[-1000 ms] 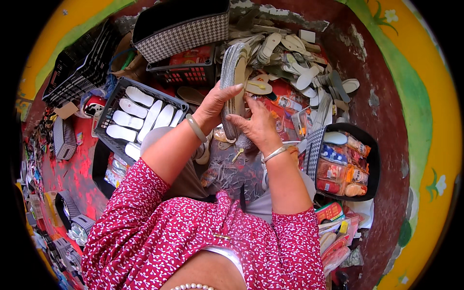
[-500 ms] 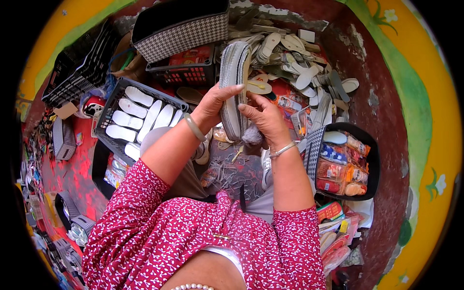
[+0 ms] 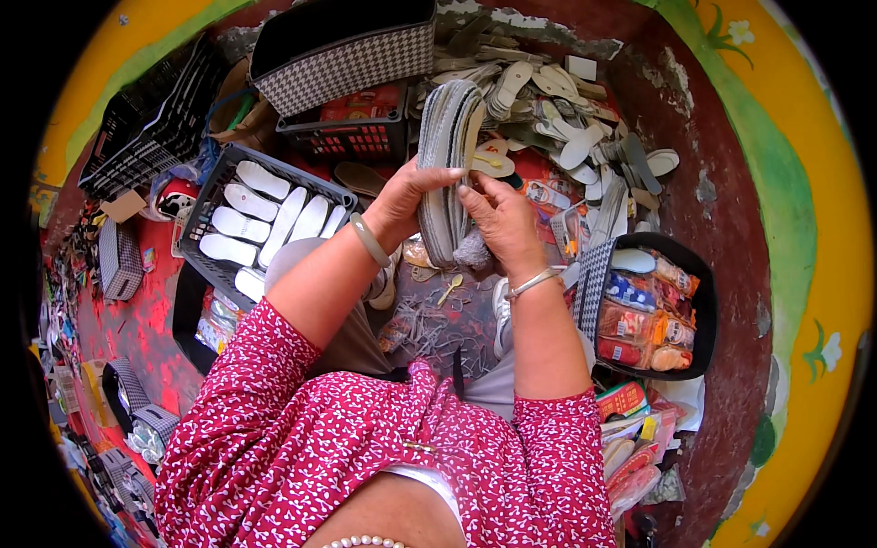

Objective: The person picks up shoe insoles from a pile and wipes each one with a cloth before placing it into a black crate.

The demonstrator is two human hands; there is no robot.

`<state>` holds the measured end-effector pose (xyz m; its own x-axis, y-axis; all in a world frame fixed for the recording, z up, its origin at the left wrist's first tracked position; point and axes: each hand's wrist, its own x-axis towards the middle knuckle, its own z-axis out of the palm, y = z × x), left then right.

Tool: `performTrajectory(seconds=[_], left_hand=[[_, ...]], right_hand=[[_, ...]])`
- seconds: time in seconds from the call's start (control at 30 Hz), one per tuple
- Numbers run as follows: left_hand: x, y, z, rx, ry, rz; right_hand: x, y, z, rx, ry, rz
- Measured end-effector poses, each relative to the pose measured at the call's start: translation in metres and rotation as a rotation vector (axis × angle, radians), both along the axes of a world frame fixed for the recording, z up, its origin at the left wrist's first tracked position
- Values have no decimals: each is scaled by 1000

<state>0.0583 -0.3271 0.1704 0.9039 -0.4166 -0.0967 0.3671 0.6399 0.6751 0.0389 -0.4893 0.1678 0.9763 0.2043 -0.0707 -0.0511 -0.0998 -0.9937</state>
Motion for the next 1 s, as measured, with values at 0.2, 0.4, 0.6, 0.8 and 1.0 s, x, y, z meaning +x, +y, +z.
performTrajectory(seconds=[0.2, 0.4, 0.6, 0.8, 1.0], left_hand=[[0, -2, -4, 36, -42, -6], [1, -1, -7, -13, 15, -16], [6, -3, -21, 47, 10, 5], [6, -3, -22, 49, 21, 43], [5, 0, -9, 50, 123, 37]], right_hand=[[4, 0, -4, -118, -141, 26], [-1, 6, 3, 28, -86, -28], [6, 0, -12, -258, -218, 38], [1, 4, -8, -185, -63, 124], [9, -6, -13, -27, 17, 60]])
